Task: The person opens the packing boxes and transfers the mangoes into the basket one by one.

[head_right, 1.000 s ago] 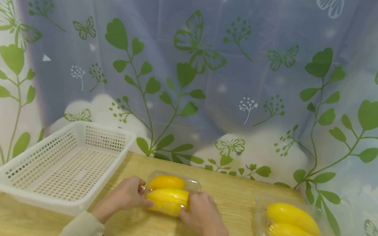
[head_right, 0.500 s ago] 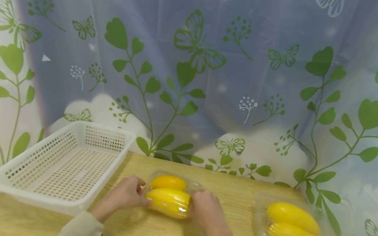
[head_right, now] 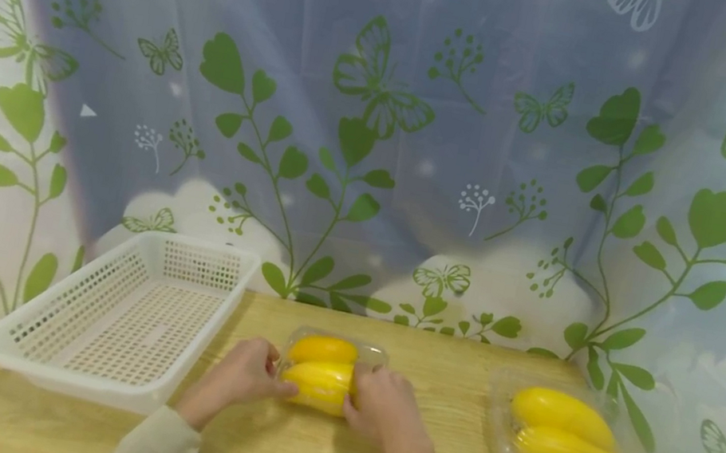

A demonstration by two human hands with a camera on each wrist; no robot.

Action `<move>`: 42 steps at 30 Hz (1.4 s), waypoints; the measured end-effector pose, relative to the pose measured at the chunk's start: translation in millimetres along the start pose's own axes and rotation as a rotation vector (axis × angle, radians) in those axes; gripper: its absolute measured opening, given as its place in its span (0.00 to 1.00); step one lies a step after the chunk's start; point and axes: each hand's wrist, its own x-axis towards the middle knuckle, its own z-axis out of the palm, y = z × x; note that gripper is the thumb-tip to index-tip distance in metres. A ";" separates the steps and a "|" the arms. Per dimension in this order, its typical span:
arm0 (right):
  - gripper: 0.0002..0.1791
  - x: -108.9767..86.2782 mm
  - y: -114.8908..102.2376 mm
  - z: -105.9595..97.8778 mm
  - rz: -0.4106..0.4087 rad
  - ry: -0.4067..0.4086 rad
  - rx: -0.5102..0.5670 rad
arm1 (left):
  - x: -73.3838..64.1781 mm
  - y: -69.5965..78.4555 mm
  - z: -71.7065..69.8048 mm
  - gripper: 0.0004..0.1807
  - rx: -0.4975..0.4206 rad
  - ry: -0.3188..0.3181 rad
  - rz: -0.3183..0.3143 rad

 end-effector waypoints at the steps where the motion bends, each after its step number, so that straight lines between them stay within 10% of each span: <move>1: 0.12 0.0 -0.3 1.3 -0.015 0.019 -0.018 | -0.2 0.5 0.3 0.32 0.000 0.001 -0.001; 42: 0.11 0.5 -2.9 4.1 -0.117 0.038 -0.099 | -2.9 5.5 2.2 0.27 0.023 0.001 -0.030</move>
